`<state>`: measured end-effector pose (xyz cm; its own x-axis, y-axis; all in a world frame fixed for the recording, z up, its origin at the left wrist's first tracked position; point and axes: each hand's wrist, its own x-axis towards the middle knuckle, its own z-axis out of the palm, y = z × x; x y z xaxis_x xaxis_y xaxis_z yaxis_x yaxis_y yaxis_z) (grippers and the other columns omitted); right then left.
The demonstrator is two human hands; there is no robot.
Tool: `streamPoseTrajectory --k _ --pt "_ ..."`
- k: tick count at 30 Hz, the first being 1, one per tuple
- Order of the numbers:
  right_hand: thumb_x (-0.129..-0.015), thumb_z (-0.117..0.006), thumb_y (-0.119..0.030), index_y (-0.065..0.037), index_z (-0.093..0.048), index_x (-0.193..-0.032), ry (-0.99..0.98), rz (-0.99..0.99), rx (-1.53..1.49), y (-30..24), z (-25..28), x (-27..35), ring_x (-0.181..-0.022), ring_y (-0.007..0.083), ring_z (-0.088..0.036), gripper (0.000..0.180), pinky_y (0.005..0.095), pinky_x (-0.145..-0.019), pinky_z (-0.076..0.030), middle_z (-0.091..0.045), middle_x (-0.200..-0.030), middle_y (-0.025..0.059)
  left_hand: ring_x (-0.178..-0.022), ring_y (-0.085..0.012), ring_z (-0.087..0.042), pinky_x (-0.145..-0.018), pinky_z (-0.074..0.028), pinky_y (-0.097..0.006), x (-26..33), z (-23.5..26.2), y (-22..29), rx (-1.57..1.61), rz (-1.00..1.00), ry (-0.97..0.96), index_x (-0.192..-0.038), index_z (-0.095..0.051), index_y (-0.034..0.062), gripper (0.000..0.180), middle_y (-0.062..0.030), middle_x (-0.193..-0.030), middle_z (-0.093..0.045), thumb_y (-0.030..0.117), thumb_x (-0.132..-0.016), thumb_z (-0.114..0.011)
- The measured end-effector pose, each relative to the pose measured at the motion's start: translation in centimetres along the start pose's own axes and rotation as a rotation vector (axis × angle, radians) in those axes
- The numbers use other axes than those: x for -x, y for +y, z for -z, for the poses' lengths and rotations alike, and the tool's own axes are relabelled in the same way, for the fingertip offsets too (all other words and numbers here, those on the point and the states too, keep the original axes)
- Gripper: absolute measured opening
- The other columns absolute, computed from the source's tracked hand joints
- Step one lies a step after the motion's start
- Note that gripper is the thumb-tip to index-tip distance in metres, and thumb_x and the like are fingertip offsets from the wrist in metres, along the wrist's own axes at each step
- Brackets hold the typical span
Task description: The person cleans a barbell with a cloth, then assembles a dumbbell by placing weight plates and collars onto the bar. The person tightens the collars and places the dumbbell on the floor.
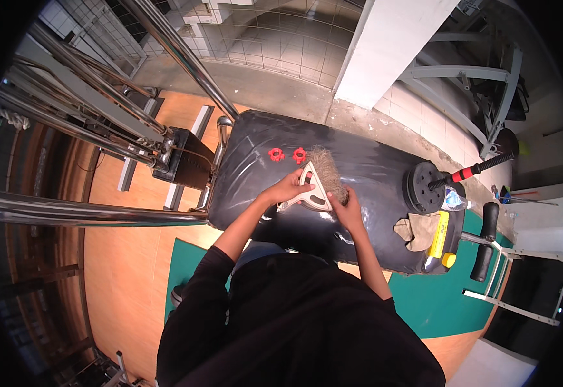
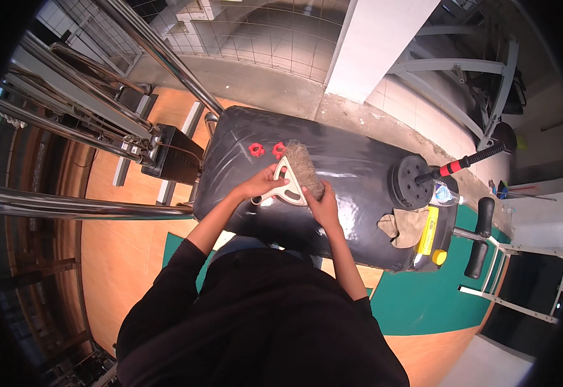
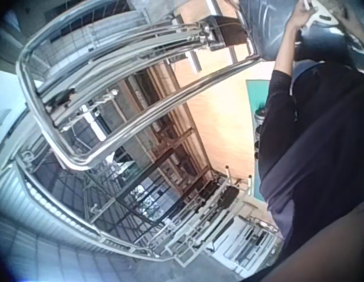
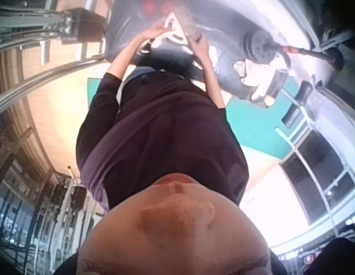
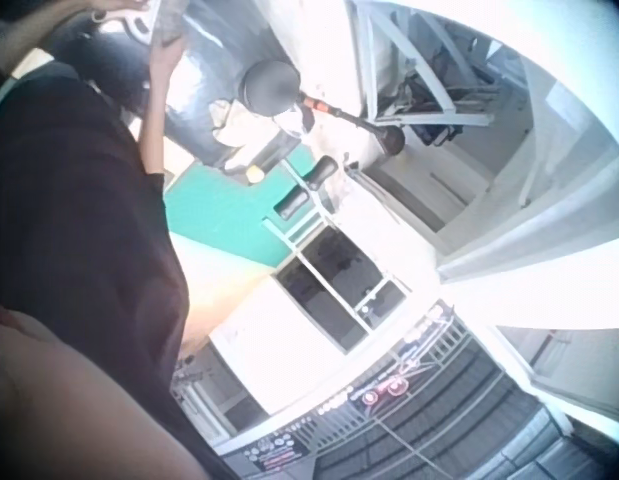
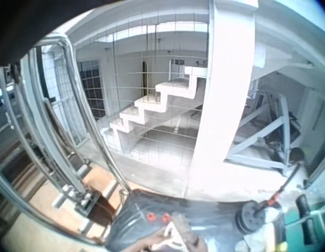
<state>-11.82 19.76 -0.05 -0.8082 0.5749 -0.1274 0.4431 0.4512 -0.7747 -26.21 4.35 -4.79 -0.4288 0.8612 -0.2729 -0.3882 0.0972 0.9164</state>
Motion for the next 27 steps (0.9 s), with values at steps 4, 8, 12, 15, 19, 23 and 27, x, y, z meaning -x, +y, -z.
streamPoseTrajectory --k 4,8,12,15,19,23,27 --pt "-0.080 -0.070 -0.029 0.002 -0.050 -0.118 -0.135 -0.206 -0.410 4.5 -2.4 -1.7 -0.089 0.0218 -0.061 0.053 0.0320 -0.079 -0.047 -0.063 -0.097 0.0160 -0.080 -0.0201 -0.056 -0.077 -0.045 -0.031 -1.9 1.9 -0.5 -0.657 -0.107 0.129 -0.104 -0.055 0.0039 0.035 -0.0083 -0.087 -0.058 0.027 -0.081 -0.068" --pt "-0.081 -0.069 -0.027 0.004 -0.049 -0.116 0.009 -0.190 -0.255 5.5 -4.8 -1.1 -0.089 0.0192 -0.060 0.050 0.0300 -0.080 -0.047 -0.063 -0.098 0.0165 -0.095 -0.0304 -0.047 -0.088 -0.039 -0.037 -1.0 1.5 -0.6 -0.988 -0.103 0.290 -0.109 -0.059 0.0068 0.044 -0.0135 -0.099 -0.052 0.034 -0.076 -0.069" --pt "-0.083 -0.067 -0.032 0.004 -0.049 -0.114 0.110 -0.217 -0.133 5.9 -6.9 -0.8 -0.089 0.0237 -0.062 0.051 0.0321 -0.080 -0.047 -0.063 -0.098 0.0198 -0.103 -0.0332 -0.046 -0.091 -0.038 -0.039 -0.1 2.0 -1.5 -0.960 -0.131 0.354 -0.120 -0.053 0.0062 0.050 -0.0155 -0.109 -0.050 0.030 -0.078 -0.066" --pt "-0.081 -0.065 -0.040 0.002 -0.052 -0.113 0.170 -0.261 0.023 4.7 -7.2 0.1 -0.095 0.0330 -0.057 0.054 0.0388 -0.084 -0.044 -0.061 -0.100 0.0223 -0.104 -0.0333 -0.048 -0.091 -0.040 -0.040 0.9 2.6 -2.2 -0.910 -0.102 0.323 -0.120 -0.052 0.0033 0.050 -0.0163 -0.108 -0.052 0.024 -0.077 -0.068" --pt "-0.078 -0.065 -0.043 -0.001 -0.052 -0.115 0.141 -0.284 0.268 2.9 -6.9 0.4 -0.103 0.0354 -0.047 0.057 0.0436 -0.089 -0.039 -0.053 -0.107 0.0204 -0.099 -0.0304 -0.054 -0.088 -0.044 -0.038 2.1 3.6 -4.0 -0.786 -0.088 0.279 -0.118 -0.053 0.0027 0.043 -0.0160 -0.105 -0.054 0.013 -0.079 -0.066" --pt "-0.076 -0.065 -0.047 -0.002 -0.052 -0.115 0.167 -0.247 0.268 3.6 -7.1 0.1 -0.105 0.0350 -0.043 0.061 0.0450 -0.090 -0.036 -0.048 -0.112 0.0190 -0.097 -0.0288 -0.057 -0.085 -0.048 -0.037 3.0 3.8 -4.4 -0.665 -0.079 0.247 -0.116 -0.053 0.0017 0.037 -0.0167 -0.105 -0.054 0.007 -0.081 -0.063" --pt "-0.074 -0.065 -0.054 -0.004 -0.052 -0.115 0.179 -0.267 0.235 4.3 -6.9 0.2 -0.106 0.0346 -0.043 0.067 0.0445 -0.091 -0.036 -0.048 -0.112 0.0188 -0.097 -0.0292 -0.057 -0.083 -0.047 -0.037 3.2 4.1 -4.9 -0.669 -0.054 0.271 -0.113 -0.055 0.0013 0.035 -0.0172 -0.105 -0.054 0.010 -0.081 -0.064"
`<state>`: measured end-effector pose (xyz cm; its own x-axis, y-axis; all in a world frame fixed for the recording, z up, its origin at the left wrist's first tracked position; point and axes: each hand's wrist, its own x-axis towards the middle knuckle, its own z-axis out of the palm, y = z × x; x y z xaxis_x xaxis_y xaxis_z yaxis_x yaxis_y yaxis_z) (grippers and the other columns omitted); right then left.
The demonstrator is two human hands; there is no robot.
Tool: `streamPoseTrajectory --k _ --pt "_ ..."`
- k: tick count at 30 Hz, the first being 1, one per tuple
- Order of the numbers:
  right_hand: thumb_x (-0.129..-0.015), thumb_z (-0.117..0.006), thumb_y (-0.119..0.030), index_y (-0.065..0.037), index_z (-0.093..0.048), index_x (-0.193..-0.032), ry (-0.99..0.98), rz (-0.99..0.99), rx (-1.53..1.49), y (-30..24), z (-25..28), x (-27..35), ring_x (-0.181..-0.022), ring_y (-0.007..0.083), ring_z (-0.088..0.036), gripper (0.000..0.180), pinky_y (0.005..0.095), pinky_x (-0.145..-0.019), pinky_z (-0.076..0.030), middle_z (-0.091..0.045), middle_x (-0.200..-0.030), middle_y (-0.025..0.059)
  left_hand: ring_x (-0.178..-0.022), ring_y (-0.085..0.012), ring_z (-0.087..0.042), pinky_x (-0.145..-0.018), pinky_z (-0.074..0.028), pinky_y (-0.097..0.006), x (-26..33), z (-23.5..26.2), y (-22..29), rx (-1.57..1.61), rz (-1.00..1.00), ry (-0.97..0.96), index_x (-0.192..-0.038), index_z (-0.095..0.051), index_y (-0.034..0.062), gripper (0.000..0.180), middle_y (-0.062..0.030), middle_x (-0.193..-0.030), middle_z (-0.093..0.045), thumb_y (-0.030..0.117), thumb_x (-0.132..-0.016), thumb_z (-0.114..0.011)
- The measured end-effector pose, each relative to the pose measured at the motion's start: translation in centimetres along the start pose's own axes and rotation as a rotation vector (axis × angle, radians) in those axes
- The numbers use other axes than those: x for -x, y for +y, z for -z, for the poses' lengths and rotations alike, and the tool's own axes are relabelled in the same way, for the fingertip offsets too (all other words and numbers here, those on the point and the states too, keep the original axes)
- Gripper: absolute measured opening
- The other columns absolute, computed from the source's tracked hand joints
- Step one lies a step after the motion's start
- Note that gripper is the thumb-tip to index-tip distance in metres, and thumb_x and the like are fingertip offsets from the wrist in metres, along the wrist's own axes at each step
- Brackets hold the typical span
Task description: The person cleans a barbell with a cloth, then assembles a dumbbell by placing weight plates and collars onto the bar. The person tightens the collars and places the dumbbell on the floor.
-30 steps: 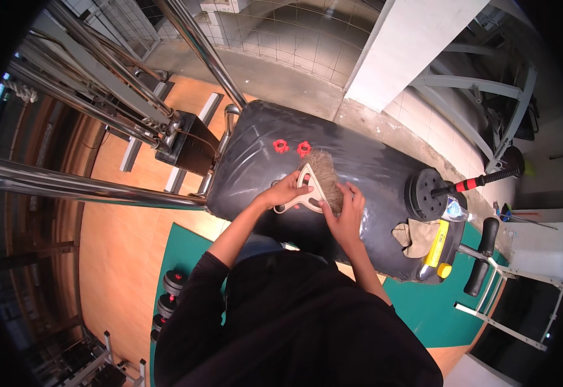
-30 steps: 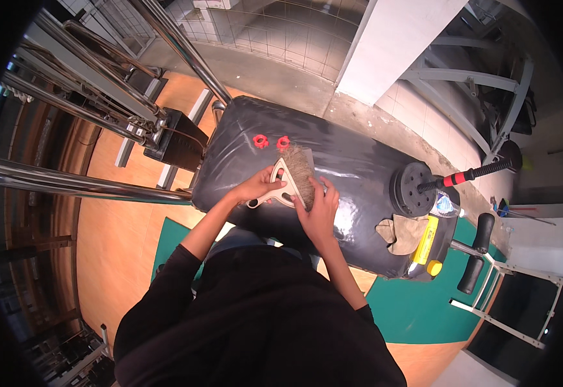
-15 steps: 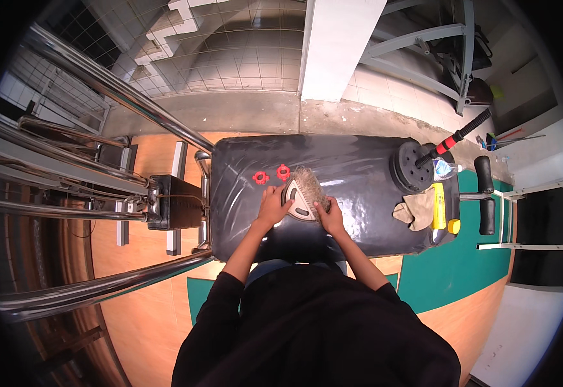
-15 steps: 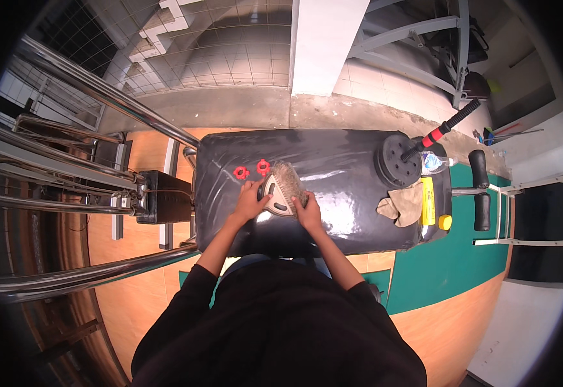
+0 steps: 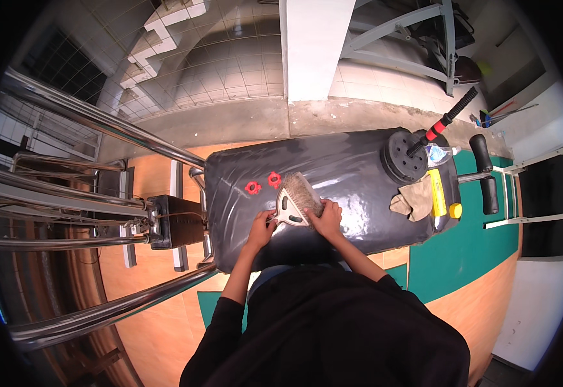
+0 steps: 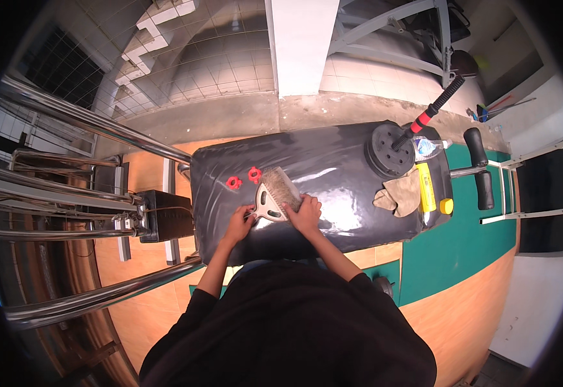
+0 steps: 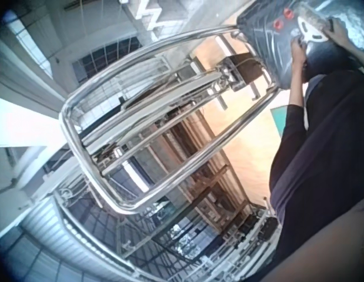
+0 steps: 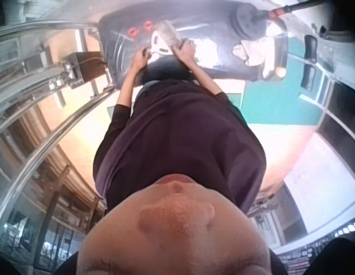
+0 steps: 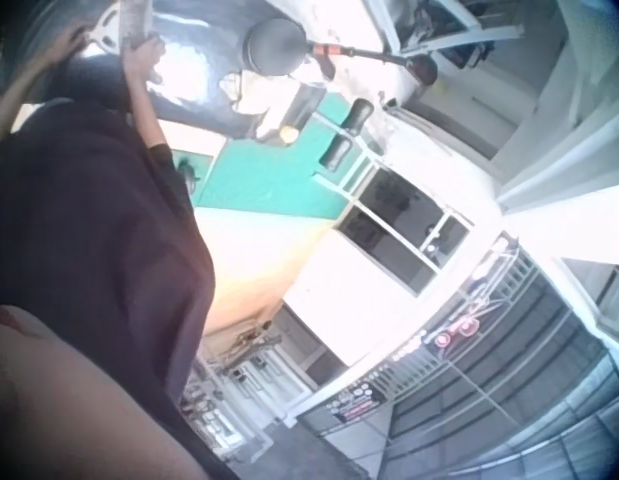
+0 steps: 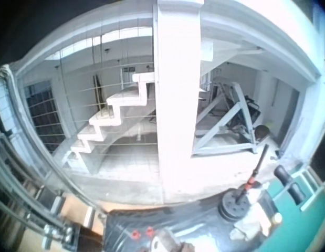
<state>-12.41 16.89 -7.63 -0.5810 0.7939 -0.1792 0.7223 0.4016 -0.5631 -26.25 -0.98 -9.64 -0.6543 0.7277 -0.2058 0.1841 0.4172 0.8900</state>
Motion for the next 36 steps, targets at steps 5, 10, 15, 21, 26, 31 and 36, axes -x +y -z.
streamPoseTrajectory --k 5,10,15,21,26,31,36 --pt "-0.072 -0.064 -0.060 -0.005 -0.055 -0.112 -0.049 -0.066 -0.128 1.0 2.0 0.2 -0.107 0.0339 -0.043 0.069 0.0434 -0.092 -0.037 -0.048 -0.111 0.0184 -0.099 -0.0285 -0.054 -0.082 -0.045 -0.037 0.2 -0.1 1.5 -0.269 -0.114 0.327 -0.109 -0.058 0.0022 0.029 -0.0158 -0.104 -0.054 0.012 -0.082 -0.064" --pt "-0.074 -0.069 -0.046 -0.006 -0.060 -0.103 0.022 -0.081 -0.175 6.1 3.3 0.5 -0.099 0.0298 -0.049 0.050 0.0400 -0.088 -0.040 -0.053 -0.102 0.0164 -0.098 -0.0254 -0.052 -0.081 -0.044 -0.036 1.3 0.0 5.8 -0.125 -0.030 0.423 -0.105 -0.058 0.0044 0.024 -0.0121 -0.104 -0.052 0.011 -0.082 -0.063" --pt "-0.075 -0.072 -0.024 -0.002 -0.061 -0.095 0.102 -0.101 -0.377 12.5 7.2 -0.6 -0.078 0.0201 -0.054 0.032 0.0315 -0.074 -0.047 -0.057 -0.087 0.0116 -0.092 -0.0219 -0.054 -0.075 -0.045 -0.031 0.5 -3.1 9.4 -0.030 -0.081 0.424 -0.103 -0.059 0.0050 0.021 -0.0103 -0.103 -0.052 0.011 -0.084 -0.062" --pt "-0.077 -0.070 -0.017 0.001 -0.058 -0.097 0.247 -0.106 -0.460 17.5 15.9 -4.3 -0.077 0.0170 -0.054 0.030 0.0297 -0.073 -0.048 -0.054 -0.094 0.0112 -0.092 -0.0170 -0.055 -0.077 -0.045 -0.030 -5.2 -11.8 16.8 0.216 -0.148 0.221 -0.102 -0.057 0.0035 0.020 -0.0068 -0.100 -0.055 0.011 -0.085 -0.063" --pt "-0.078 -0.067 -0.008 0.000 -0.056 -0.100 0.292 -0.082 -0.563 19.5 21.5 -7.6 -0.067 0.0147 -0.055 0.026 0.0267 -0.066 -0.047 -0.053 -0.097 0.0105 -0.102 -0.0223 -0.054 -0.089 -0.041 -0.035 -12.3 -20.8 28.4 0.074 -0.414 0.057 -0.106 -0.055 0.0026 0.029 -0.0106 -0.108 -0.056 0.011 -0.081 -0.066" --pt "-0.079 -0.065 -0.007 -0.001 -0.056 -0.100 0.195 0.017 -0.547 20.8 25.3 -8.5 -0.069 0.0158 -0.057 0.023 0.0279 -0.064 -0.046 -0.053 -0.096 0.0114 -0.104 -0.0272 -0.054 -0.089 -0.041 -0.037 -21.3 -29.8 34.7 0.100 -0.603 0.220 -0.119 -0.046 0.0015 0.044 -0.0159 -0.112 -0.055 0.017 -0.083 -0.066" --pt "-0.079 -0.066 -0.007 -0.002 -0.055 -0.100 0.130 0.077 -0.476 24.5 26.9 -8.7 -0.072 0.0157 -0.057 0.025 0.0271 -0.061 -0.045 -0.055 -0.095 0.0087 -0.094 -0.0325 -0.057 -0.084 -0.044 -0.038 -23.4 -32.4 36.2 0.110 -0.386 -0.065 -0.121 -0.041 -0.0030 0.044 -0.0216 -0.103 -0.057 0.021 -0.089 -0.058"
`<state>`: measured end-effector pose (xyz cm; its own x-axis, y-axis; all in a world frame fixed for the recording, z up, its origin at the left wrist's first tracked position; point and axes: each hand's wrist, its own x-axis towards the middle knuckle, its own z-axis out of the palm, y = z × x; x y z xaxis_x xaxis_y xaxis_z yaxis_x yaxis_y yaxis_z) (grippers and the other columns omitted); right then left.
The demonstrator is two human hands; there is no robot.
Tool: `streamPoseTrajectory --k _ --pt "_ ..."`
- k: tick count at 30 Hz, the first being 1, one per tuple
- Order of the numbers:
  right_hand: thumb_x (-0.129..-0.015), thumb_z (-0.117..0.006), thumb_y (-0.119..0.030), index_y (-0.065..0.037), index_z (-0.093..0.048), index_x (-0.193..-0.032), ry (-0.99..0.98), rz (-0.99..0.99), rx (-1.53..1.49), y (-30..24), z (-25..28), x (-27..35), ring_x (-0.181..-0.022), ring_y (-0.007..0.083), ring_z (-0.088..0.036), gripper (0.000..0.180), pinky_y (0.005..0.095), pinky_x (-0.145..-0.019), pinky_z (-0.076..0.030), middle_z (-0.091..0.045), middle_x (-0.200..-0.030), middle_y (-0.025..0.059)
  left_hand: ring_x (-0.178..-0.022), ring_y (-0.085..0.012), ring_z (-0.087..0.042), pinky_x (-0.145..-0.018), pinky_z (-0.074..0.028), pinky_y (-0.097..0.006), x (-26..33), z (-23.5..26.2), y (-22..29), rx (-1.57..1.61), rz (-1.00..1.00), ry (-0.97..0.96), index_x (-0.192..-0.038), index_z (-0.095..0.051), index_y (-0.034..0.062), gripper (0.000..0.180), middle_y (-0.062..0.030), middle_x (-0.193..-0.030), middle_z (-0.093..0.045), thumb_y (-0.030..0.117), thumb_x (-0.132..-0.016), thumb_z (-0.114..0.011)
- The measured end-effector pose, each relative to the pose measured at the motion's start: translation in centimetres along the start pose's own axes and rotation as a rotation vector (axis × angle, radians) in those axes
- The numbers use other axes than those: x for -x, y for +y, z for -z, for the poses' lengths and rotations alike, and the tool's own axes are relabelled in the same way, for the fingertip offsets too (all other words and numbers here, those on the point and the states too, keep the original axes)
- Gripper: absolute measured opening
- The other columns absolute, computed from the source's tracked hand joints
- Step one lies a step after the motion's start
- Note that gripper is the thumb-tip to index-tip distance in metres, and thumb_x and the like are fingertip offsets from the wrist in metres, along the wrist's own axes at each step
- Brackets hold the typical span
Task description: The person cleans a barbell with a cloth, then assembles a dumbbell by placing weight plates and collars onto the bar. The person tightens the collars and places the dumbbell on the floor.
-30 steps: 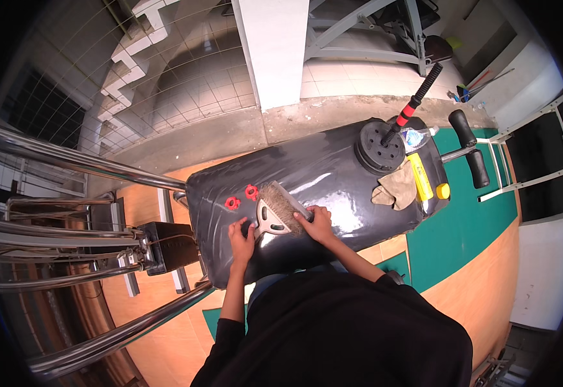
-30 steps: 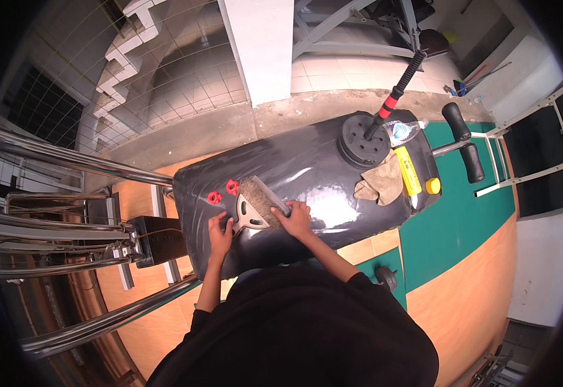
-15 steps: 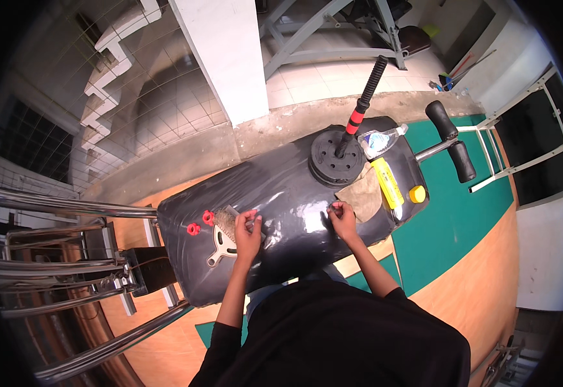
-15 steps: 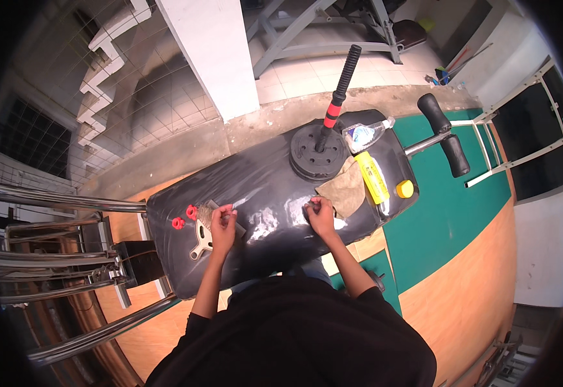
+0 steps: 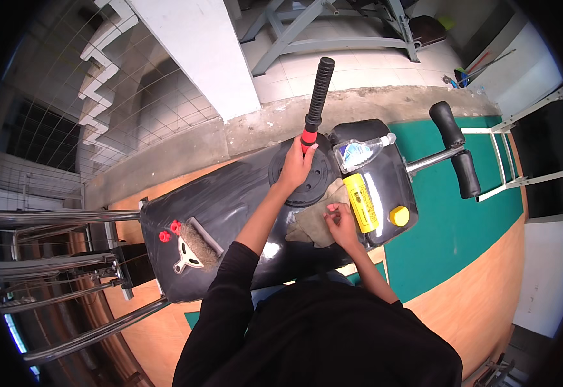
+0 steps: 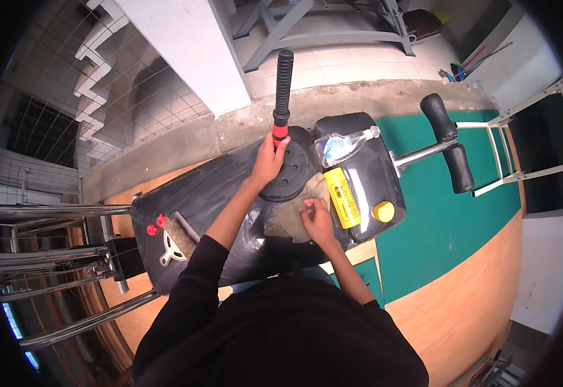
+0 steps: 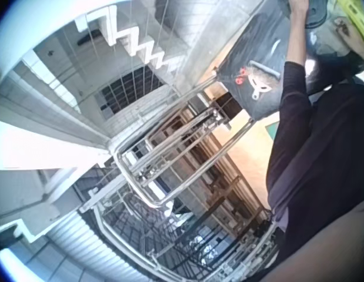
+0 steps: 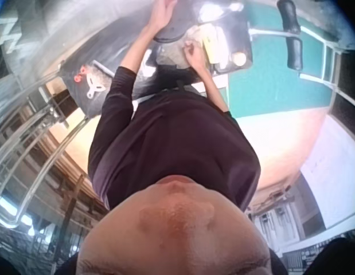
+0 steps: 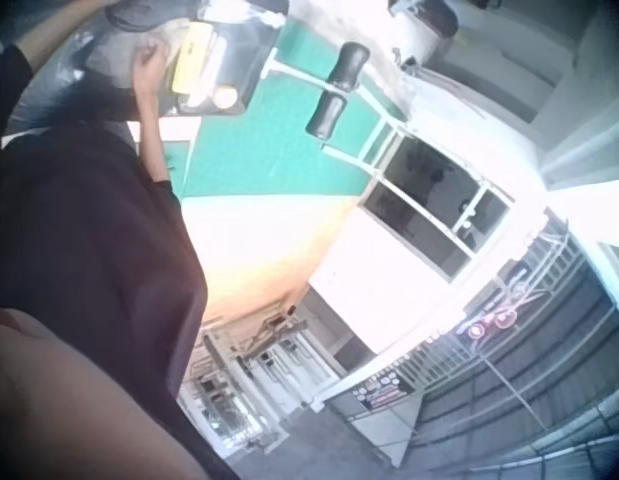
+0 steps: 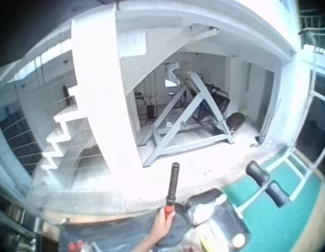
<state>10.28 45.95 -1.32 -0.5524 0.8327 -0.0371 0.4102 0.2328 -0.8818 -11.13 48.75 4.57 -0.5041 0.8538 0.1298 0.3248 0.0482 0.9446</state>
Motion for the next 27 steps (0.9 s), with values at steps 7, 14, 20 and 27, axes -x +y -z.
streamPoseTrajectory --k 7,14,20,27 --pt "-0.076 -0.068 -0.014 -0.003 -0.055 -0.100 -0.006 0.181 0.229 0.2 1.6 -2.7 -0.087 0.0279 -0.052 0.030 0.0363 -0.077 -0.043 -0.051 -0.097 0.0130 -0.083 -0.0201 -0.055 -0.075 -0.044 -0.031 0.8 1.9 2.3 0.168 -0.135 0.227 -0.117 -0.041 -0.0015 0.036 -0.0141 -0.093 -0.057 0.022 -0.092 -0.055" --pt "-0.070 -0.073 -0.031 -0.004 -0.052 -0.108 -0.053 0.417 0.404 -2.9 -1.9 -3.3 -0.101 0.0317 -0.044 0.051 0.0422 -0.086 -0.036 -0.046 -0.106 0.0149 -0.082 -0.0110 -0.050 -0.076 -0.041 -0.024 7.7 10.9 6.3 0.212 -0.093 0.243 -0.114 -0.043 0.0034 0.028 -0.0040 -0.090 -0.052 0.024 -0.096 -0.048" --pt "-0.056 -0.077 -0.055 0.004 -0.034 -0.130 -0.338 0.440 0.840 -5.8 -5.3 -8.0 -0.120 0.0304 -0.039 0.104 0.0496 -0.106 -0.023 -0.044 -0.121 0.0183 -0.060 -0.0078 -0.048 -0.056 -0.040 -0.024 20.8 16.6 2.4 0.058 0.376 0.288 -0.096 -0.054 0.0023 0.029 -0.0001 -0.067 -0.050 0.030 -0.096 -0.047" --pt "-0.052 -0.077 -0.057 0.006 -0.030 -0.132 -0.417 0.392 0.984 -6.9 -6.2 -9.7 -0.115 0.0318 -0.049 0.112 0.0520 -0.107 -0.019 -0.055 -0.116 0.0210 -0.049 -0.0097 -0.049 -0.048 -0.040 -0.028 31.8 19.4 -0.5 -0.105 0.745 0.286 -0.081 -0.062 0.0001 0.046 -0.0041 -0.055 -0.053 0.041 -0.094 -0.047"
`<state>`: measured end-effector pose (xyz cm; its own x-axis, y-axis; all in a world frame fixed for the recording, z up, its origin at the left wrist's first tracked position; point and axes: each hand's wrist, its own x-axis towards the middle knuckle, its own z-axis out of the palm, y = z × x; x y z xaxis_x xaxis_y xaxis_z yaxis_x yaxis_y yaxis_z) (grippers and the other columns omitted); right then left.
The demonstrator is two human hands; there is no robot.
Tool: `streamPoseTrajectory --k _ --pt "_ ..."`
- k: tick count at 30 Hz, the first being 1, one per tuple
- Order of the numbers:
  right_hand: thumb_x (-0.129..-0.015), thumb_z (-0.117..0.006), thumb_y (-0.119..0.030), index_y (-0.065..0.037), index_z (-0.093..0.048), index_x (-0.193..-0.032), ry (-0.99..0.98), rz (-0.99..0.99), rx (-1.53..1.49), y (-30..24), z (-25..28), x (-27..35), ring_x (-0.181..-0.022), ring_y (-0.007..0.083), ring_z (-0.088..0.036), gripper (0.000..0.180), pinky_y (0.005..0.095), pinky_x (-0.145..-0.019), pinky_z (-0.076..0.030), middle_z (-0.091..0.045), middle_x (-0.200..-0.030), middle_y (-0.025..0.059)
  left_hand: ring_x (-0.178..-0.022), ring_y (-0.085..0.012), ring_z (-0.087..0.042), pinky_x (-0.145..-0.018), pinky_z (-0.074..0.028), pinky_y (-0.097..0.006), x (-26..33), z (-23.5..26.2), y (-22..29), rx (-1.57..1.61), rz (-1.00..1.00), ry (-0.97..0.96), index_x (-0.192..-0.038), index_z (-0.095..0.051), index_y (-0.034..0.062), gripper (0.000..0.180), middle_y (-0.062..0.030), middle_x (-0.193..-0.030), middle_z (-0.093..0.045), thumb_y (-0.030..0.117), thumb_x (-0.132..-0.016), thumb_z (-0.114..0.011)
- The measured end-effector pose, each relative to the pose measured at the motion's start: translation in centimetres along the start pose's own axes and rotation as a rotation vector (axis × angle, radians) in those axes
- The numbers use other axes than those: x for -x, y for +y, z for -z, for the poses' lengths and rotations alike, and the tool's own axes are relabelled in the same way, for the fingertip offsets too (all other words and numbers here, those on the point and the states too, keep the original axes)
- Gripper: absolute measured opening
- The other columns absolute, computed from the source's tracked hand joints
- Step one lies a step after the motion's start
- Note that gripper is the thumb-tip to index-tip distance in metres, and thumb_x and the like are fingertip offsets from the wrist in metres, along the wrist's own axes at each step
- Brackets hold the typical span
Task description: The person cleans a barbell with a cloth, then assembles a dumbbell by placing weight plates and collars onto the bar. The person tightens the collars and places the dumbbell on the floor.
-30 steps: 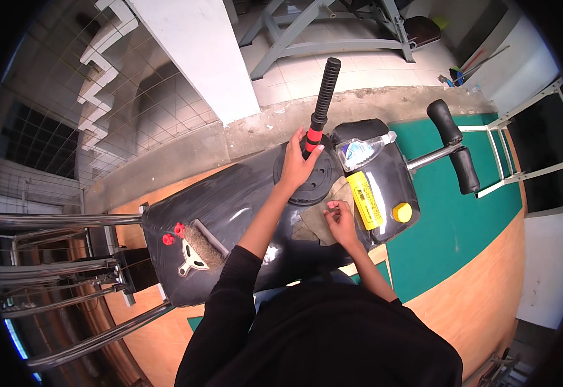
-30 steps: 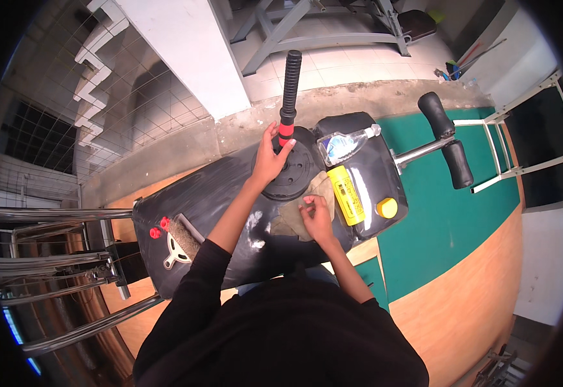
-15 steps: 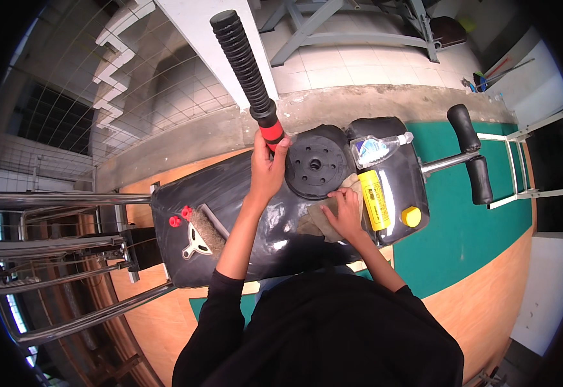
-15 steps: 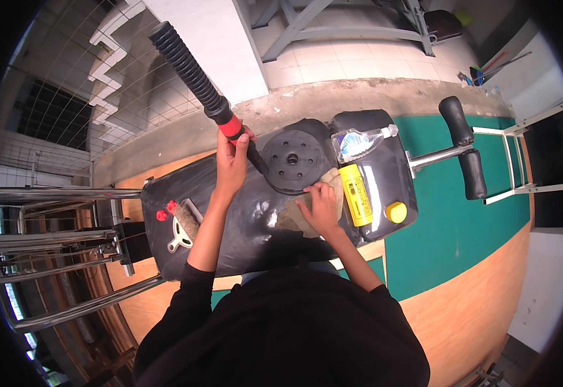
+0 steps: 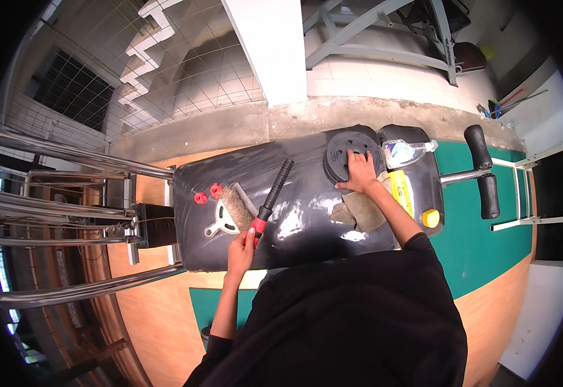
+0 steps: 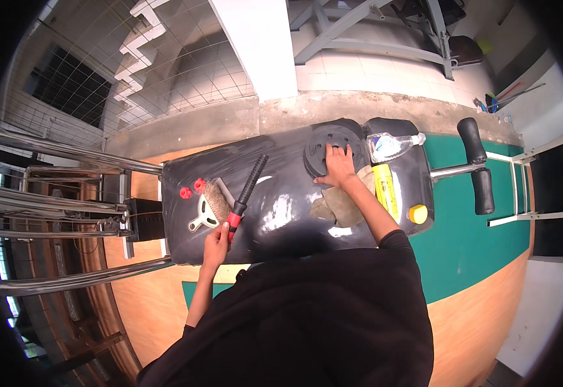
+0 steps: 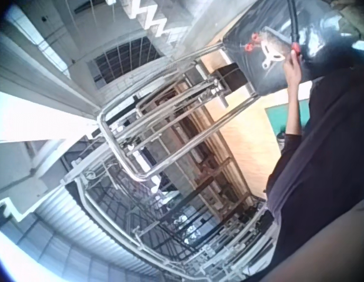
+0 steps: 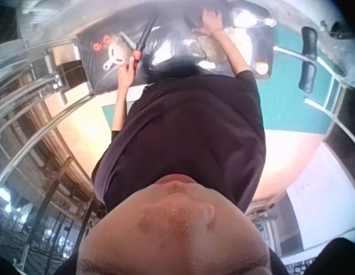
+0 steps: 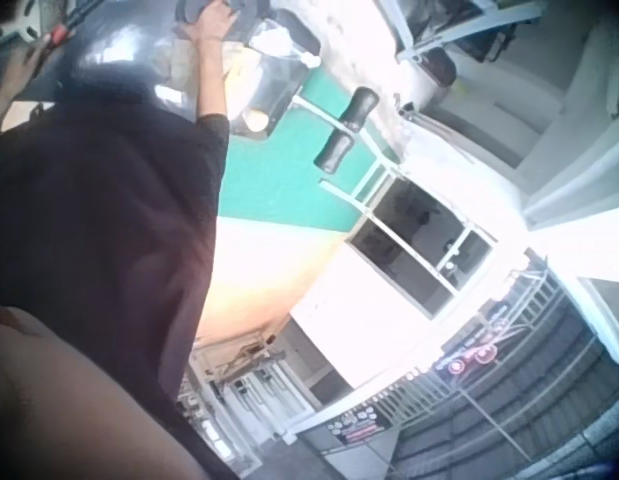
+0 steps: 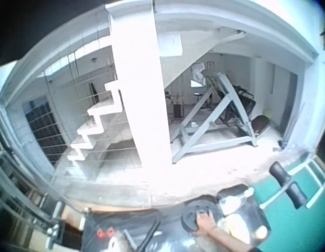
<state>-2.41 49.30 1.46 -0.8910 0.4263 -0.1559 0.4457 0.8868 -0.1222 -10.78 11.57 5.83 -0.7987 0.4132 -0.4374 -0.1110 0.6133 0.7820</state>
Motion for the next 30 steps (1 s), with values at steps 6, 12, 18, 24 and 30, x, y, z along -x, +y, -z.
streamPoseTrajectory --k 6,12,18,24,30 --pt "-0.062 -0.071 -0.043 0.001 -0.052 -0.119 0.150 -0.192 -0.401 -0.2 5.3 0.1 -0.092 0.0296 -0.062 0.074 0.0351 -0.087 -0.043 -0.064 -0.098 0.0204 -0.053 -0.0149 -0.054 -0.055 -0.042 -0.032 0.6 0.9 0.1 -0.056 -0.028 -0.052 -0.078 -0.063 -0.0010 0.047 -0.0077 -0.055 -0.055 0.042 -0.092 -0.050" --pt "-0.074 -0.061 -0.033 0.004 -0.061 -0.096 0.061 -0.370 -1.328 -1.4 8.1 2.3 -0.073 0.0174 -0.061 0.043 0.0281 -0.067 -0.047 -0.064 -0.084 0.0110 -0.054 -0.0198 -0.056 -0.056 -0.043 -0.033 0.5 1.1 -0.5 -0.067 -0.118 -0.126 -0.076 -0.063 -0.0009 0.049 -0.0105 -0.056 -0.056 0.044 -0.091 -0.049" --pt "-0.077 -0.060 -0.033 0.004 -0.062 -0.084 -0.005 -0.327 -1.301 -6.1 5.6 2.9 -0.068 0.0143 -0.057 0.037 0.0264 -0.064 -0.044 -0.062 -0.077 0.0079 -0.054 -0.0206 -0.057 -0.058 -0.044 -0.033 1.5 2.1 -1.5 -0.060 -0.158 -0.170 -0.078 -0.063 -0.0013 0.050 -0.0107 -0.056 -0.056 0.045 -0.090 -0.049" --pt "-0.085 -0.057 -0.027 0.002 -0.064 -0.090 0.000 -0.222 -1.288 -8.8 0.0 3.6 -0.075 0.0118 -0.058 0.030 0.0242 -0.070 -0.045 -0.064 -0.084 0.0047 -0.057 -0.0234 -0.058 -0.059 -0.045 -0.035 2.5 1.8 -3.4 -0.054 -0.069 -0.116 -0.080 -0.065 0.0002 0.050 -0.0121 -0.058 -0.058 0.047 -0.089 -0.050" --pt "-0.087 -0.058 -0.022 0.001 -0.059 -0.108 -0.048 -0.206 -1.478 -8.9 -3.0 5.1 -0.086 0.0118 -0.058 0.032 0.0235 -0.081 -0.043 -0.063 -0.100 0.0047 -0.057 -0.0284 -0.059 -0.062 -0.045 -0.037 3.3 2.6 -4.5 -0.115 -0.038 -0.118 -0.082 -0.067 0.0015 0.051 -0.0147 -0.059 -0.059 0.049 -0.088 -0.051"
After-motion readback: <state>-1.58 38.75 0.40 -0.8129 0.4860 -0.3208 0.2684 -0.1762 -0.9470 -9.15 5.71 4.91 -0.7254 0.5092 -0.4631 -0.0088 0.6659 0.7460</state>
